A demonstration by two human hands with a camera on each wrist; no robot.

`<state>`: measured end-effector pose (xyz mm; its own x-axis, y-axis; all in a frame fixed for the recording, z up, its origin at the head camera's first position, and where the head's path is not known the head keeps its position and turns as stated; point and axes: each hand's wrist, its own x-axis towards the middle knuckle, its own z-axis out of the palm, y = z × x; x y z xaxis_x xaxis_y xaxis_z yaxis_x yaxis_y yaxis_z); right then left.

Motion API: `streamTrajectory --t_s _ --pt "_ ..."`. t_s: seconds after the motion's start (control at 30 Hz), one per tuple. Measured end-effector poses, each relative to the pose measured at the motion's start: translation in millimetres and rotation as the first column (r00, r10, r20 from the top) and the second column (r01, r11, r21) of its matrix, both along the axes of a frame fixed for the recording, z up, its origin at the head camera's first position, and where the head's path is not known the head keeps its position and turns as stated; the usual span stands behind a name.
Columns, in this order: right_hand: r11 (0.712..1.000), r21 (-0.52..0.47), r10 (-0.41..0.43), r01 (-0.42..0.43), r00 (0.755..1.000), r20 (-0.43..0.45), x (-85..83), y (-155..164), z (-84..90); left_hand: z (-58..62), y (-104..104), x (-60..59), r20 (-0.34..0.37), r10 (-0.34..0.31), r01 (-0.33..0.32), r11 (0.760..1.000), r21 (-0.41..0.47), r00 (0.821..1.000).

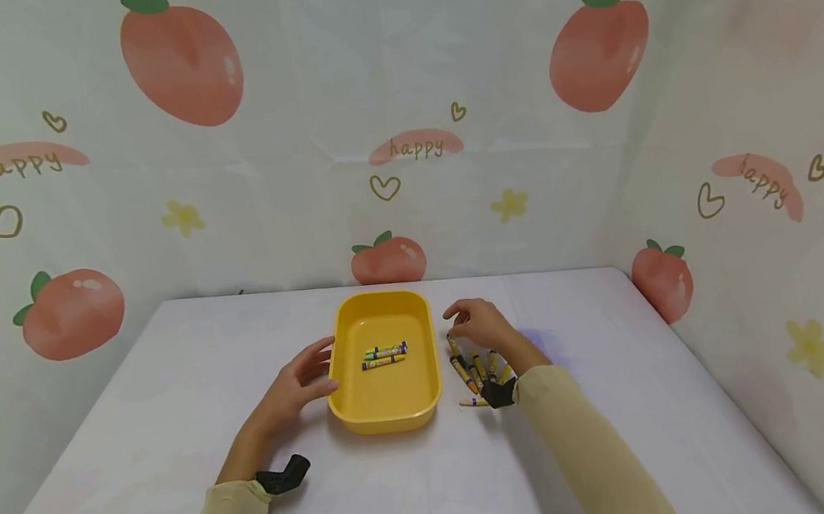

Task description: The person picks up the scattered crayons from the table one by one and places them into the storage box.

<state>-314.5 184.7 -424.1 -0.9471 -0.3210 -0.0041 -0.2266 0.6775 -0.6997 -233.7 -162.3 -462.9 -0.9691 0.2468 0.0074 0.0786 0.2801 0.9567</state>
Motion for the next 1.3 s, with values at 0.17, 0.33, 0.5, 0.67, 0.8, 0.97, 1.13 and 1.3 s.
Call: streamTrajectory --t_s 0.17,0.33,0.5,0.67,0.8,0.97,1.13,1.3 --pt "1.000 0.026 0.014 -0.015 0.999 0.043 -0.3 4 -7.0 0.9 1 -0.1 -0.004 -0.003 0.003 1.000 -0.011 1.000" --pt "0.999 0.052 0.013 -0.017 0.997 0.074 -0.9 7 -12.8 1.7 3 -0.4 0.011 0.003 -0.003 1.000 -0.017 1.000" --pt "0.996 0.086 0.009 -0.018 0.994 0.106 -3.3 9 -16.8 2.4 3 -0.1 0.007 0.002 -0.002 1.000 -0.004 1.000" --pt "0.991 0.133 0.011 -0.031 0.989 0.146 -3.9 9 -17.6 1.9 3 -0.5 -0.007 -0.014 0.014 1.000 0.016 1.000" --pt "0.990 0.133 0.030 -0.049 0.989 0.142 -3.4 9 -17.6 1.4 3 -0.6 -0.004 -0.011 0.011 1.000 0.002 1.000" --pt "0.994 0.101 0.020 -0.034 0.990 0.136 -2.7 8 -18.4 1.4 2 0.2 0.001 -0.007 0.007 1.000 -0.002 1.000" --pt "0.998 0.059 0.024 -0.031 0.992 0.122 0.4 4 -17.6 0.1 0 -0.1 -0.013 -0.013 0.013 1.000 0.014 1.000" --pt "0.999 0.041 0.026 -0.031 0.995 0.099 2.2 1 -15.7 -0.1 -1 -0.1 -0.018 -0.018 0.018 1.000 0.020 1.000"
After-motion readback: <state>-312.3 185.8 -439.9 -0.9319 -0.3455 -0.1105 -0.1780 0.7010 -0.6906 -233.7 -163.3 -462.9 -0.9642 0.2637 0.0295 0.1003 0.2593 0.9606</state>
